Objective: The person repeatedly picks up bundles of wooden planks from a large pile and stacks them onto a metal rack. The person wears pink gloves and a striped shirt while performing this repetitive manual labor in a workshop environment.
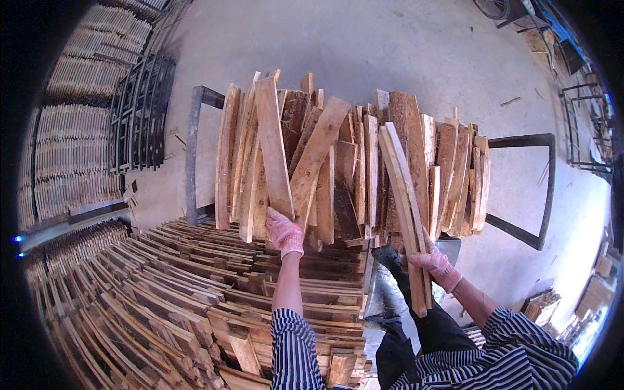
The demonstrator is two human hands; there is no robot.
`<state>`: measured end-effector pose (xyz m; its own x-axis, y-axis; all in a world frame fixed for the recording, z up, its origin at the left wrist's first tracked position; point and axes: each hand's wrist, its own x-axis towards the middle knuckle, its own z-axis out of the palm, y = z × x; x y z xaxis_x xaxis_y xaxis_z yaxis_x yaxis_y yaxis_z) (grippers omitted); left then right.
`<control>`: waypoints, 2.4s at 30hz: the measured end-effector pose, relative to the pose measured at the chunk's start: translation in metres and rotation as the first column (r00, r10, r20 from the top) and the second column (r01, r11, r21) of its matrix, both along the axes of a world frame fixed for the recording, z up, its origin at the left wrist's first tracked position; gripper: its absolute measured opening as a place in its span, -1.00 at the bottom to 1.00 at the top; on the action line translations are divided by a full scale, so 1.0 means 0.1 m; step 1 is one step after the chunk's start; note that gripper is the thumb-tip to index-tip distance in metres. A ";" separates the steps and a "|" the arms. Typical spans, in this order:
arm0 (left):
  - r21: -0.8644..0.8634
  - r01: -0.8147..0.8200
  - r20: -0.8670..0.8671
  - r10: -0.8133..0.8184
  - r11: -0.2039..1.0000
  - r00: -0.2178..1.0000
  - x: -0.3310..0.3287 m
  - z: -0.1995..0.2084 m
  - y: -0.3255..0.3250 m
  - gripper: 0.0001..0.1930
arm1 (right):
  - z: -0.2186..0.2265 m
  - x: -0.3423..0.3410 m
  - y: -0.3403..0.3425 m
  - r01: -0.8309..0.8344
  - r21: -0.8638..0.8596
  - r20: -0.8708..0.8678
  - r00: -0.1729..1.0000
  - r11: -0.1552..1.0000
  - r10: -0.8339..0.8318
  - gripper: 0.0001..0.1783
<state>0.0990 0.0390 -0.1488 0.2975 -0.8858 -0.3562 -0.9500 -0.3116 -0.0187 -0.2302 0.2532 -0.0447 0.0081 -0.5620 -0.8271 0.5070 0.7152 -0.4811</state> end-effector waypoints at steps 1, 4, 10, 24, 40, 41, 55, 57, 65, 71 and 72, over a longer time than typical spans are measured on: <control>-0.020 0.008 -0.084 -0.010 1.000 0.996 -0.01 0.14 -0.03 0.04 | 0.04 0.00 -0.03 -0.050 -0.044 -0.015 0.999 0.998 0.049 0.33; -0.017 -0.021 -0.225 0.017 1.000 0.974 -0.15 0.72 0.08 -0.03 | 0.16 0.04 -0.13 -0.059 -0.183 -0.020 0.998 0.981 0.056 0.30; 0.531 -0.076 -0.838 0.537 0.844 0.096 -0.75 1.86 1.10 -0.39 | 0.04 0.53 -0.60 -0.259 -0.317 -0.217 0.956 0.912 0.196 0.23; 0.099 -0.358 -0.974 0.164 0.929 0.156 -0.81 2.94 3.05 -0.11 | 1.31 0.94 0.20 -0.459 -0.535 -0.057 0.857 0.709 0.512 0.53; -0.184 -0.786 -0.975 -0.211 0.591 0.070 1.74 3.95 3.86 -0.08 | 2.42 3.29 0.66 -0.657 -0.754 -0.461 0.555 0.024 0.693 0.37; -0.190 -0.785 -0.974 -0.215 0.590 0.074 1.84 3.82 3.97 -0.12 | 2.33 3.42 0.67 -0.710 -0.701 -0.573 0.507 -0.065 0.644 0.32; 0.306 -0.898 -0.816 -0.398 0.318 -0.419 1.68 3.47 5.08 -0.23 | 2.83 3.48 1.67 -0.882 -0.423 -0.797 0.253 -0.208 0.548 0.28; 0.368 -0.899 -0.863 -0.271 0.238 -0.426 1.65 3.28 5.30 -0.23 | 2.65 3.48 1.87 -0.907 -0.410 -0.761 0.280 -0.098 0.586 0.16; 0.430 -0.843 -0.857 -0.150 0.323 -0.494 2.16 2.69 6.35 -0.23 | 1.74 4.34 2.04 -0.998 -0.027 -0.947 0.005 -0.065 0.320 -0.06; 0.452 -0.864 -0.855 -0.168 0.222 -0.490 2.29 2.78 6.26 -0.08 | 1.73 4.52 2.59 -0.989 -0.111 -0.969 0.085 -0.099 0.232 -0.10; 0.450 -0.866 -0.857 -0.167 0.216 -0.487 2.26 2.85 6.19 -0.06 | 1.83 4.46 2.72 -0.992 -0.062 -0.997 0.057 -0.112 0.045 -0.08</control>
